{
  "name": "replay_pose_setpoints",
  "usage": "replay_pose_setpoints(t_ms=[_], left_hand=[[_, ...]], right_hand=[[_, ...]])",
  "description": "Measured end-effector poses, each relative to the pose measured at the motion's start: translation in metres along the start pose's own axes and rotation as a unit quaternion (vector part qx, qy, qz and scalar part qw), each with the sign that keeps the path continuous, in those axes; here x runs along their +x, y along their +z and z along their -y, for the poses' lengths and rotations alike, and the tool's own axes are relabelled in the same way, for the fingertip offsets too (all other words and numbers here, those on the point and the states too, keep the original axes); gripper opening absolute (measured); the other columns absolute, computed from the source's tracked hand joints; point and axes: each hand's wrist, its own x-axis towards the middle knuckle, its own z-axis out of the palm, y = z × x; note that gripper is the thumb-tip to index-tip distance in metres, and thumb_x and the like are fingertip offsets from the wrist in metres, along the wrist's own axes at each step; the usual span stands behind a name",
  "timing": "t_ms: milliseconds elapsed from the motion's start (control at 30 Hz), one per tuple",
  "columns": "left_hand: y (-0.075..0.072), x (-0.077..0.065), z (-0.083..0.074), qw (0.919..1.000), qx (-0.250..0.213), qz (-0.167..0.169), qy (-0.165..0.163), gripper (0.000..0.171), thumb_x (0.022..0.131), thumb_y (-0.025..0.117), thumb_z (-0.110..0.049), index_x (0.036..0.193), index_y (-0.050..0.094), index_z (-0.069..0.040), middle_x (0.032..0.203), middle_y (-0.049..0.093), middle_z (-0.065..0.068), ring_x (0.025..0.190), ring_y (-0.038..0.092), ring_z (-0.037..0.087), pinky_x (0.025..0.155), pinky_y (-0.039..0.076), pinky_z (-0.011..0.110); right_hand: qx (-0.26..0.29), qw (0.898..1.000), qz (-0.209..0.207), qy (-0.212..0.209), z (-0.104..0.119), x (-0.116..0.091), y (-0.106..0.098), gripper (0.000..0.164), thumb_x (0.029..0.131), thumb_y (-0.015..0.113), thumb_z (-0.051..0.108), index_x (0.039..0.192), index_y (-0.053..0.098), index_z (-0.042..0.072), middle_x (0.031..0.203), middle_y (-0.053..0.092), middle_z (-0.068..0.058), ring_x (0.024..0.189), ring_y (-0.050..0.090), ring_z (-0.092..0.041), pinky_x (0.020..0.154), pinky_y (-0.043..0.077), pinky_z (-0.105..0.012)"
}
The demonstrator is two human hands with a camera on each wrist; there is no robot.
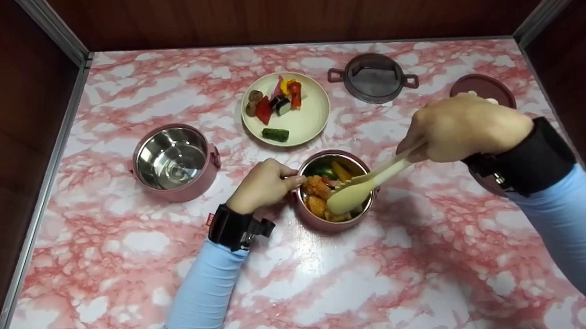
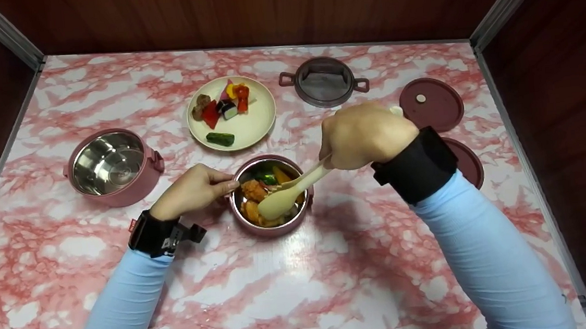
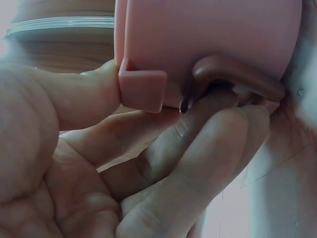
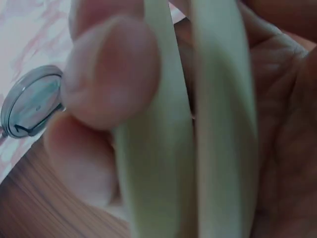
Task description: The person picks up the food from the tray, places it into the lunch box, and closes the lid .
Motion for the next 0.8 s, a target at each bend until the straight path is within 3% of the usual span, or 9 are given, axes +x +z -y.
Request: replay_pose_setpoints(t_ms=[233, 367, 533, 800], left_hand=[[0.0, -0.001, 0.0, 1.0, 0.001, -0.001, -0.005, 0.032, 0.095, 0.067, -0.036, 0.075, 0.076, -0.013, 0.054, 0.05, -0.007, 0.056, 0.048, 0.013, 0.061, 0.04, 0.031], [0.0, -0.001, -0.001, 1.0, -0.004, -0.001, -0.007, 0.031, 0.095, 0.067, -0.035, 0.074, 0.075, -0.014, 0.054, 0.05, -0.007, 0.057, 0.048, 0.013, 0.06, 0.04, 0.031], [0.0, 0.0, 0.0, 1.0, 0.0, -0.002, -0.002, 0.03, 0.095, 0.067, -0.036, 0.079, 0.077, -0.013, 0.055, 0.049, -0.007, 0.059, 0.047, 0.013, 0.06, 0.039, 0.03], [0.0, 0.0, -0.001, 1.0, -0.001, 0.002, -0.008, 0.029, 0.095, 0.067, -0.037, 0.086, 0.08, -0.012, 0.057, 0.052, -0.007, 0.059, 0.049, 0.013, 0.061, 0.04, 0.03]], right_hand=[[0.0, 0.999, -0.02, -0.044, 0.0, 0.008, 0.008, 0.021, 0.085, 0.075, 0.023, 0.097, 0.077, 0.041, 0.09, 0.069, 0.014, 0.074, 0.058, -0.008, 0.059, 0.048, -0.039], [0.013, 0.999, -0.019, -0.028, -0.004, 0.004, 0.008, 0.023, 0.084, 0.077, 0.024, 0.099, 0.078, 0.041, 0.093, 0.07, 0.013, 0.076, 0.059, -0.007, 0.06, 0.048, -0.038], [0.043, 0.999, 0.005, -0.009, -0.007, -0.001, 0.002, 0.023, 0.086, 0.075, 0.026, 0.103, 0.076, 0.04, 0.088, 0.069, 0.012, 0.067, 0.051, -0.01, 0.053, 0.042, -0.033], [0.042, 0.998, -0.049, -0.001, -0.01, -0.008, -0.002, 0.026, 0.09, 0.072, 0.027, 0.115, 0.075, 0.034, 0.087, 0.071, 0.005, 0.062, 0.051, -0.012, 0.052, 0.042, -0.033]])
